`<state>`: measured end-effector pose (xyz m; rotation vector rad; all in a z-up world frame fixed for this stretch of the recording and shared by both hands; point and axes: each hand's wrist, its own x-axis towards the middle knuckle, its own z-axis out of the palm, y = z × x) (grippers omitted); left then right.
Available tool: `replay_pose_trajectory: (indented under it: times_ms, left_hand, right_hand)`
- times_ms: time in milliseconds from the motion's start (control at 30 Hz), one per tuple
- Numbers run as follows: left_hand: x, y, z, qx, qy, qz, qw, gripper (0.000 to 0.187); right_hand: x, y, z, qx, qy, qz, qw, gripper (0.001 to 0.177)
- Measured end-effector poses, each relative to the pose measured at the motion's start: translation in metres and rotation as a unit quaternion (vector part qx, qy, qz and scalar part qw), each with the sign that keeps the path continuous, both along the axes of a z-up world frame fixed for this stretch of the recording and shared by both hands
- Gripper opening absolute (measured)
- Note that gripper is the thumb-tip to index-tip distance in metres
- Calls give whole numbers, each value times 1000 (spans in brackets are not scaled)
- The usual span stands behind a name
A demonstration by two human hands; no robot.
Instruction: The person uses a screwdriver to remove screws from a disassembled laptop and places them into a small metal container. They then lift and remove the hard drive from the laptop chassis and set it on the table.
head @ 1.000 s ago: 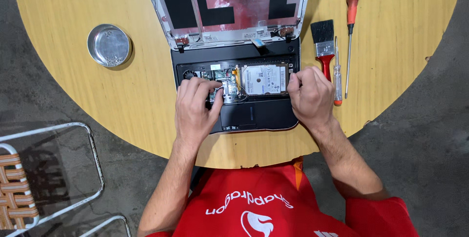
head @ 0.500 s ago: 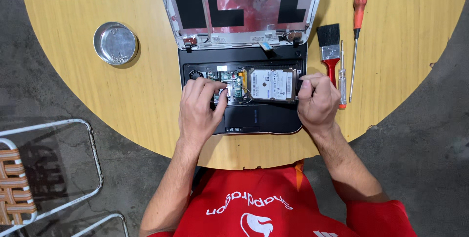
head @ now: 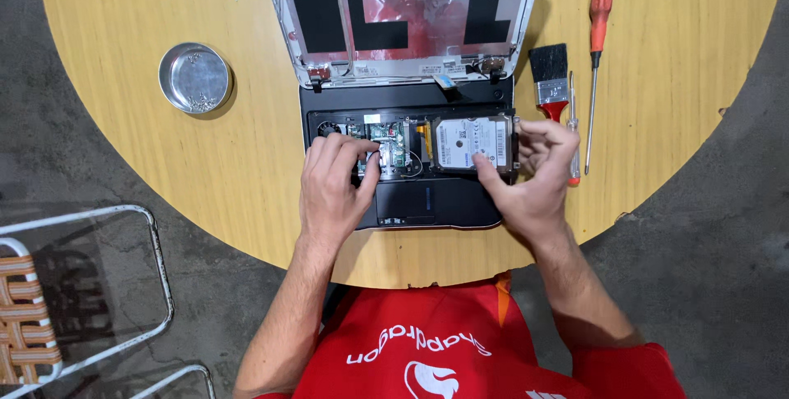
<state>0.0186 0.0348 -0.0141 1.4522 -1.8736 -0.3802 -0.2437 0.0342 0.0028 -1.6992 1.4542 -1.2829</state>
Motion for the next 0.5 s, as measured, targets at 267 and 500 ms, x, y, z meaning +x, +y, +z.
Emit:
replay_pose_trajectory:
  times_ms: [267,500]
  left_hand:
    - [-3,3,11,13,52,-23,998,15]
    - [-67,17,59,196,279,-211,916,36]
  right_hand:
    - [-13,14,4,52,-217,-51,973,66]
    - [-33,18,10,133,-194,19,972,38]
